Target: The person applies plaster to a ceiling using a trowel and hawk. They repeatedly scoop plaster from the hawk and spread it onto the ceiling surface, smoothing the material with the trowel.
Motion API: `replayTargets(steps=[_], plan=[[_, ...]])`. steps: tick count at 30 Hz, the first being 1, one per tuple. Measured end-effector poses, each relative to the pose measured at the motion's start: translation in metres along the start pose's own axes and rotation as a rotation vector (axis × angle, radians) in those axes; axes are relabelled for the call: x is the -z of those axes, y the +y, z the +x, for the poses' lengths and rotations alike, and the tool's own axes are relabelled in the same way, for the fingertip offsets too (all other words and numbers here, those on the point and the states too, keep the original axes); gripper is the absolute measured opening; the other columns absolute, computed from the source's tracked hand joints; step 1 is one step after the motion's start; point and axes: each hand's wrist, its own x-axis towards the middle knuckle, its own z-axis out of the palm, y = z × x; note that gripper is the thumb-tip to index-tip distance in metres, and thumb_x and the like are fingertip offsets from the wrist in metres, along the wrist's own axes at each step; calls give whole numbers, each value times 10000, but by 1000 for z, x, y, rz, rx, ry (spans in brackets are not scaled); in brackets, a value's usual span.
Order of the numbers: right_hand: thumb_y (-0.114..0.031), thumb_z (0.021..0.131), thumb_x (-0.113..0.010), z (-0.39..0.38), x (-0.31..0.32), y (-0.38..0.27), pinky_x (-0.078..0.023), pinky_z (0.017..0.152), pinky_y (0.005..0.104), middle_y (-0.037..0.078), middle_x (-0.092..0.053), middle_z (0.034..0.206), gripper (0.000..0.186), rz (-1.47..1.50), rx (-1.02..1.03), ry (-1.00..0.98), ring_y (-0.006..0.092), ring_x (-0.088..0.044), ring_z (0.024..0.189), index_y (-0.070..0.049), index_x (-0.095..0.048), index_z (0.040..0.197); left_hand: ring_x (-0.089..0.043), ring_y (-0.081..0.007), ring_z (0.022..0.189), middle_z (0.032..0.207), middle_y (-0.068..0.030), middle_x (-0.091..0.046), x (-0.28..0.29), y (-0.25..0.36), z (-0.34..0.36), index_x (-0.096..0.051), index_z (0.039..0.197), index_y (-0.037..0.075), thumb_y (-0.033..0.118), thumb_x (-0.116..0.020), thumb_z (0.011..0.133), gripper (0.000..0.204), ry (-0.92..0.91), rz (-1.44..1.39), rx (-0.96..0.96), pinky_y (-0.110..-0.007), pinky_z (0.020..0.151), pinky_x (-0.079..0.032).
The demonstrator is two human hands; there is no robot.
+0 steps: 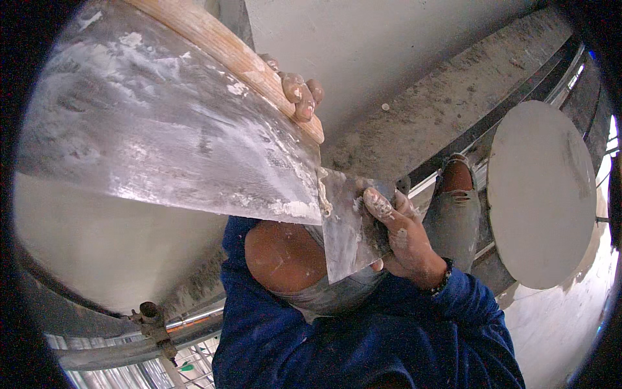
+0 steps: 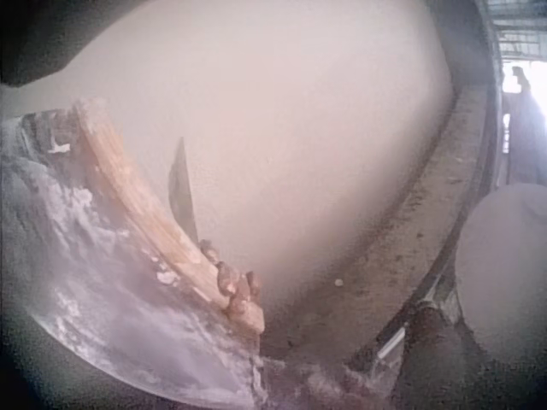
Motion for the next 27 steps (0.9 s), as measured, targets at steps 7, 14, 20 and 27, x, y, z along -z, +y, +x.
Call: replayTargets(steps=[7, 14, 20, 27], plan=[[-257, 891, -543, 6, -14, 7, -417, 250, 244, 47, -561, 725, 271, -18, 53, 182, 124, -549, 417, -20, -480, 1007, -548, -231, 861, 928, -91, -531, -1, 3, 16, -415, 1112, 33, 358, -526, 862, 425, -14, -20, -16, -371, 769, -485], [-254, 886, -553, 10, -22, 6, -398, 243, 247, 42, -566, 723, 247, 15, 69, 181, 129, -537, 406, -28, -489, 962, -548, -234, 851, 919, -92, -531, -6, 8, 17, -422, 1103, 36, 367, -517, 865, 419, -23, -17, -22, -373, 764, -484], [-248, 889, -548, 11, -29, 4, -384, 238, 247, 38, -585, 742, 240, 28, 92, 171, 135, -551, 418, -33, -523, 991, -548, -236, 842, 911, -93, -531, -5, 4, 6, -429, 1096, 38, 375, -509, 867, 415, -23, -23, 1, -375, 760, -483], [-236, 885, -547, 16, -21, 4, -416, 260, 247, 43, -600, 760, 253, 25, 105, 163, 145, -579, 449, -38, -528, 1042, -549, -238, 832, 901, -94, -530, -2, 1, -7, -437, 1087, 40, 384, -500, 870, 411, -30, -22, 16, -378, 755, -482]])
